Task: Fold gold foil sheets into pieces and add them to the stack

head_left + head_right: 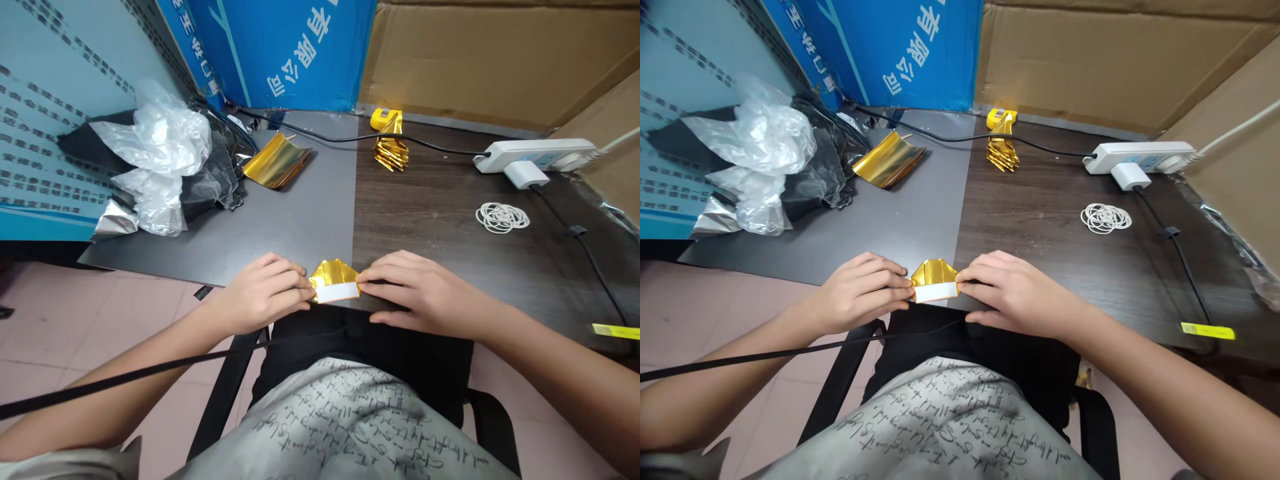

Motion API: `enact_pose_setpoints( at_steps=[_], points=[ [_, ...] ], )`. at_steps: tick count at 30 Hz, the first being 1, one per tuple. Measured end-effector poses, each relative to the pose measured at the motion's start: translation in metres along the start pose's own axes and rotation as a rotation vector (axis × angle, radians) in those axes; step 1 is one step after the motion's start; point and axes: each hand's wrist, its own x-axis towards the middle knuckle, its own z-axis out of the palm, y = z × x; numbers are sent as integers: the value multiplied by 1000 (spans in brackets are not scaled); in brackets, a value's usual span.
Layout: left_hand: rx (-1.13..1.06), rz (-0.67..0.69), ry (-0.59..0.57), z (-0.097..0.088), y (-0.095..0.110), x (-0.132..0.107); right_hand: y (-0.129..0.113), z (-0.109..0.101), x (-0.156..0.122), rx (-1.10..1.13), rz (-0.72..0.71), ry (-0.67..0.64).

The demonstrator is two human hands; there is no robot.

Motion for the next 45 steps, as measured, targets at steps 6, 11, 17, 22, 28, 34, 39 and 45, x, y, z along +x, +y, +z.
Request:
enact_pose_setpoints(
  at_steps=[6, 11, 17, 22, 28, 34, 39, 45],
  points=[
    [-59, -136, 191, 11, 14, -2, -13, 8, 0, -20, 54, 104],
    [-174, -353, 67, 7, 21, 3, -16, 9, 4, 2, 146, 92],
    [-82, -512, 33, 8, 31, 7, -22, 18, 8, 10, 273, 170],
    [120, -500, 4, 15, 35, 11, -32, 29, 7, 10, 447, 255],
    [145, -546, 19, 19, 36, 10, -40, 39, 9, 37, 587, 338],
    [-64, -634, 97, 16, 34, 12, -46, 43, 15, -126, 654, 289],
    [59, -591, 7, 13, 35, 18, -49, 46, 19, -195, 667, 309],
    [94, -582, -48, 12, 36, 22, -50, 49, 21, -264, 671, 314]
  ],
)
